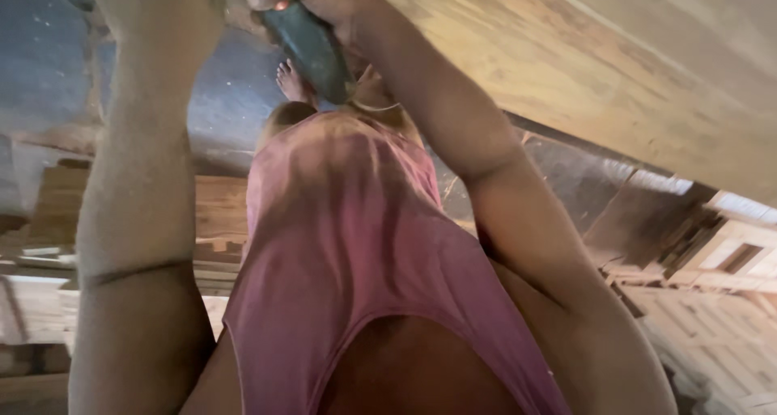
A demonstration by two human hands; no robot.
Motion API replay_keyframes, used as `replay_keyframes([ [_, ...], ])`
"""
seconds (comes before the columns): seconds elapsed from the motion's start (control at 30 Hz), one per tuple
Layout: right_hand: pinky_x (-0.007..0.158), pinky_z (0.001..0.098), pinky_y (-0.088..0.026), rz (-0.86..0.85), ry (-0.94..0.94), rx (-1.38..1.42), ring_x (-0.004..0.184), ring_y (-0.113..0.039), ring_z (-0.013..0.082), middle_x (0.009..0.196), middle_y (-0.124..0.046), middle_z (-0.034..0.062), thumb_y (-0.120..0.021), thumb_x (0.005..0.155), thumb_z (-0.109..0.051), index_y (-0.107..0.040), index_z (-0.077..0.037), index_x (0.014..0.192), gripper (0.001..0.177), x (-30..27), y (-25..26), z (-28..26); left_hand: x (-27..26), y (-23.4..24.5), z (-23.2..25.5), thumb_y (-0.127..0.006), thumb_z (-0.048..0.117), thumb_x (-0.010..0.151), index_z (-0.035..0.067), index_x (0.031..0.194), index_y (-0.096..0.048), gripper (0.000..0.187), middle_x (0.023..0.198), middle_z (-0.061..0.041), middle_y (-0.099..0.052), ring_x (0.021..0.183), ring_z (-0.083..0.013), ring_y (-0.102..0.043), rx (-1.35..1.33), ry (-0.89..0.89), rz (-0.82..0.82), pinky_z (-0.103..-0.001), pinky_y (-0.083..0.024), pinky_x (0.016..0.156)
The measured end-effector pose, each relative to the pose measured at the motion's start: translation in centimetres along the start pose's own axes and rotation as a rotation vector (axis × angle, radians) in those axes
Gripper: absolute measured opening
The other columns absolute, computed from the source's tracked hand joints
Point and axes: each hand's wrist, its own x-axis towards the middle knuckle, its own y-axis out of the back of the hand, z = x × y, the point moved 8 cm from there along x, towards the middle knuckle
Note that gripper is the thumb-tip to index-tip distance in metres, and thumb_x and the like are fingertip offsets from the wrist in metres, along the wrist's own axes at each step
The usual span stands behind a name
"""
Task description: The person uses an angle grinder with a sanding disc to smooth the surface of a large wooden plank. They move the tool back and forth across the wood, generating dust, while standing barefoot in a workshop.
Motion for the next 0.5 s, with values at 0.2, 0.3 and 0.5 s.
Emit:
replay_keyframes([
  [0.2, 0.077, 0.035, -0.06, 0.112, 0.027, -0.078, 0.082, -0.073, 0.0197, 0.095, -0.075, 0.0111, -0.083, 0.083, -0.018, -0.075, 0.004, 0.108, 0.034, -6.2, 6.0, 0.5, 1.8, -1.3, 8.3, -0.057, 0.028, 0.093, 0.006, 0.102, -0.066, 0.025, 0.098, -0.019, -0.067, 0.095, -0.0415, -0.059, 0.413, -0.112, 0.181, -0.058, -0.038, 0.084],
  [0.3, 0.073, 0.0366, -0.061, 0.181, -0.024, -0.052, 0.078, -0.073, 0.0211, 0.092, -0.074, 0.011, -0.081, 0.078, -0.015, -0.071, 0.003, 0.11, 0.038, -10.1, 8.9, 1.7, 1.9, -3.5, 11.8, -0.06, 0.029, 0.095, 0.0, 0.116, -0.063, 0.036, 0.111, -0.025, -0.064, 0.107, -0.0455, -0.055, 0.349, -0.054, 0.015, -0.061, -0.039, 0.09],
  [0.5, 0.072, 0.0372, -0.062, 0.141, 0.026, 0.021, 0.076, -0.072, 0.0222, 0.09, -0.071, 0.0103, -0.076, 0.074, -0.008, -0.063, 0.0, 0.119, 0.048, -15.0, 10.2, 2.1, 1.4, -5.0, 16.8, -0.063, 0.02, 0.085, -0.014, 0.133, -0.052, 0.06, 0.128, -0.028, -0.056, 0.108, -0.0409, -0.053, 0.303, -0.017, -0.156, -0.057, -0.04, 0.092],
])
